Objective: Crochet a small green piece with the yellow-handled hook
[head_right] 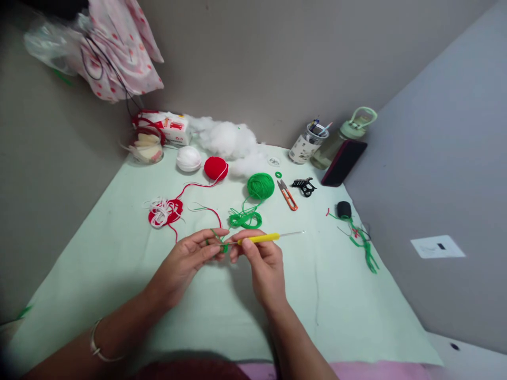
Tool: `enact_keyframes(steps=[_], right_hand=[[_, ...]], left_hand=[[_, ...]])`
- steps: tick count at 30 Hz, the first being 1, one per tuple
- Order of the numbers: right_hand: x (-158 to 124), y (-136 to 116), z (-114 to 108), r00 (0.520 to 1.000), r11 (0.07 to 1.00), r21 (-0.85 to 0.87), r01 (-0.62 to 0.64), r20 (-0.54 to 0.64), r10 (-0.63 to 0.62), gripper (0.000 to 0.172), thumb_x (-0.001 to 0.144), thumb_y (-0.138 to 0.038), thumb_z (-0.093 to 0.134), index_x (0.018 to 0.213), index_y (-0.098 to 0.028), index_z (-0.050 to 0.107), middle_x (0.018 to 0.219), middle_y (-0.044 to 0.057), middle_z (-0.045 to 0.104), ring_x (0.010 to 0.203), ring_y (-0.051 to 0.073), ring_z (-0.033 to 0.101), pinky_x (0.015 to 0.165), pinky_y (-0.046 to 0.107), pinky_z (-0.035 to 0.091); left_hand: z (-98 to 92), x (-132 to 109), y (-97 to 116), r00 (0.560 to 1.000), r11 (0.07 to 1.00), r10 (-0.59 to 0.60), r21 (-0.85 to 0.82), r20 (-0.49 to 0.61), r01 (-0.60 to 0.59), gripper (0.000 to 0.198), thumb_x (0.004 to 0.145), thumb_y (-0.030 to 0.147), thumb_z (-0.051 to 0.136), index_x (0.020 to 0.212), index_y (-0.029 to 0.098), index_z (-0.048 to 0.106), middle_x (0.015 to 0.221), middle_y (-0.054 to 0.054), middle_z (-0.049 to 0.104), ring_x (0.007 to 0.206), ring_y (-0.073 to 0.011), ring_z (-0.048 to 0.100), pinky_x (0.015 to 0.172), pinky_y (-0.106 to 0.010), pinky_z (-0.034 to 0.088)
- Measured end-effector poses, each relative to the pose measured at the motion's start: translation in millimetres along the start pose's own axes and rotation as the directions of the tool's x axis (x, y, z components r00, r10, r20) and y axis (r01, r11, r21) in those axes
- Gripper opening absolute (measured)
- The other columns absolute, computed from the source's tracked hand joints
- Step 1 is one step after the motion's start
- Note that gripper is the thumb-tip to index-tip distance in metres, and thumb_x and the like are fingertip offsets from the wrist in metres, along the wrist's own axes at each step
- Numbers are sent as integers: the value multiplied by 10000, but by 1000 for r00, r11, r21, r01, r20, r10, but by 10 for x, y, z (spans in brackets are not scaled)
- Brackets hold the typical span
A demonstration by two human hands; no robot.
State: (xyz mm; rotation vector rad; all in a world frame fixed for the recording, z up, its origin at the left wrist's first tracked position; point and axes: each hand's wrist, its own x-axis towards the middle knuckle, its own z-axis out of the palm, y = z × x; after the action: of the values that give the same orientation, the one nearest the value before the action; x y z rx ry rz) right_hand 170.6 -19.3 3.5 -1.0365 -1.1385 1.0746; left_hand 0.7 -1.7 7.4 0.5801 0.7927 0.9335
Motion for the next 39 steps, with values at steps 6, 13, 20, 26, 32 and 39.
enact_keyframes(steps=[6,13,20,26,32,39], right_hand=[[-101,-66,-20,954,866,-401,298,103,-281,229,1070,-175,537,1126,-242,748,952,52,802,746,153,743,713,292,627],[-141,-20,-38,738,392,-642,659,449,-505,418,1013,-90,577,1385,-237,700,1113,130,815,972,226,790,767,303,658],[-104,-60,-12,884,724,-516,457,172,-435,317,1016,-102,596,1211,-269,782,1041,82,787,894,197,759,754,314,647],[-17,-68,30,986,971,-170,169,27,-167,183,1036,-220,642,1016,-261,819,942,40,796,773,164,733,736,306,626],[-70,-3,63,940,852,-398,340,141,-309,312,1013,-98,630,1169,-303,806,990,49,803,894,187,764,748,303,642],[-122,52,14,891,740,-504,444,162,-424,371,993,-69,645,1255,-289,789,1082,79,792,943,195,754,797,323,637]], left_hand=[[-45,21,10,993,992,90,94,-75,-83,239,790,295,894,1013,214,864,780,-5,703,787,-169,635,832,-319,492],[-17,35,-11,998,1000,9,1,-62,-9,484,687,323,994,1126,194,836,744,17,685,748,-140,628,799,-285,493],[-37,30,24,987,969,-148,-191,57,156,479,709,339,992,1133,173,842,820,-19,702,757,-131,644,805,-286,525],[-28,15,1,1000,998,-11,-58,15,11,387,741,309,963,1095,207,845,780,14,685,746,-122,639,787,-266,508],[7,15,-54,1000,1000,13,-27,-19,-13,414,750,332,961,1119,188,840,844,-11,721,832,-160,676,879,-311,533],[-27,45,-27,991,965,-131,-228,22,133,391,713,292,983,1054,152,854,899,-43,736,795,-133,652,836,-287,549]])
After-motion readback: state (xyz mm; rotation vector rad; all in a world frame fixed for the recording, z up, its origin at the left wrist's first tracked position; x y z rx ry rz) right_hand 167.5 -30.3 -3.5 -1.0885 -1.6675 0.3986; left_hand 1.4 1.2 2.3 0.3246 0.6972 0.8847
